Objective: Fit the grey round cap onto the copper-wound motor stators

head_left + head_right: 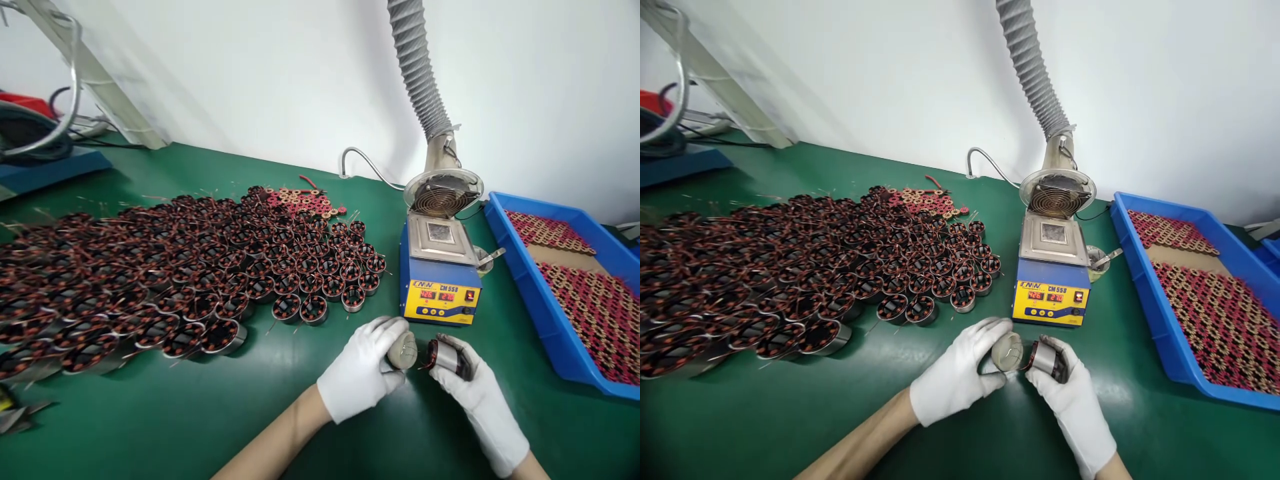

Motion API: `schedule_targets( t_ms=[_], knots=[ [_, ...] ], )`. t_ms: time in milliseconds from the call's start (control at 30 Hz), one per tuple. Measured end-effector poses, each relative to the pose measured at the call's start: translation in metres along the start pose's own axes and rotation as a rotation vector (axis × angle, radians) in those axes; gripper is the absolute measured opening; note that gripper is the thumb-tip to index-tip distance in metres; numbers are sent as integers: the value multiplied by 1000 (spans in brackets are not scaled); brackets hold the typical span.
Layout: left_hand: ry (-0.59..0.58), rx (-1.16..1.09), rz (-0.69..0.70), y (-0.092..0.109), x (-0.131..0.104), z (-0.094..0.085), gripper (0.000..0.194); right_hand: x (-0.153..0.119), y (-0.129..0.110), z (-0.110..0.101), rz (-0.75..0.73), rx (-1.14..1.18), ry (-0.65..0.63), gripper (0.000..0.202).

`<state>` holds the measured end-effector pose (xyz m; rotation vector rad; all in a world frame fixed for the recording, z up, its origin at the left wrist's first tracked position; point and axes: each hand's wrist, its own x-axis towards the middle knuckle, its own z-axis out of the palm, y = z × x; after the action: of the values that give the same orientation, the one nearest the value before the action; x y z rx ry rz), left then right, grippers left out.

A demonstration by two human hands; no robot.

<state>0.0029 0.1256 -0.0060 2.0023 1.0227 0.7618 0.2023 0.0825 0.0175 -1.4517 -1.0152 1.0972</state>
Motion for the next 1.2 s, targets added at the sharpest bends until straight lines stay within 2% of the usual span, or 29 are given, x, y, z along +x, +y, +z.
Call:
schedule_targets(
  t_ms=[100, 233, 433, 667, 800, 967, 1067, 1133, 1200],
  knots=[
    [19, 19, 13, -1, 6, 10, 69, 2, -6, -3, 107, 61, 11, 46],
    [69, 8, -53, -3, 3, 21, 73, 3, -6, -7, 200, 148, 21, 51],
    [73, -24, -140, -2, 2, 24, 73, -2, 6, -7, 113, 22, 70, 46],
    [26, -84, -153, -4, -1, 19, 75, 1, -27, -15, 192, -65, -132, 44],
    [17, -107, -172, -3, -1, 16, 76, 10, -37, -9, 196, -144, -132, 40],
    [-7, -124, -176, -3, 1, 16, 73, 14, -31, -10, 158, -196, -150, 41],
    [-10, -127, -163, -3, 1, 16, 71, 10, -24, -22, 70, -157, -145, 45],
    [-12, -129, -155, -2, 1, 16, 72, 6, -18, -30, -96, -126, -90, 46],
    [-18, -131, -147, -2, 2, 15, 72, 3, -10, -33, -306, -208, -37, 41]
  ],
)
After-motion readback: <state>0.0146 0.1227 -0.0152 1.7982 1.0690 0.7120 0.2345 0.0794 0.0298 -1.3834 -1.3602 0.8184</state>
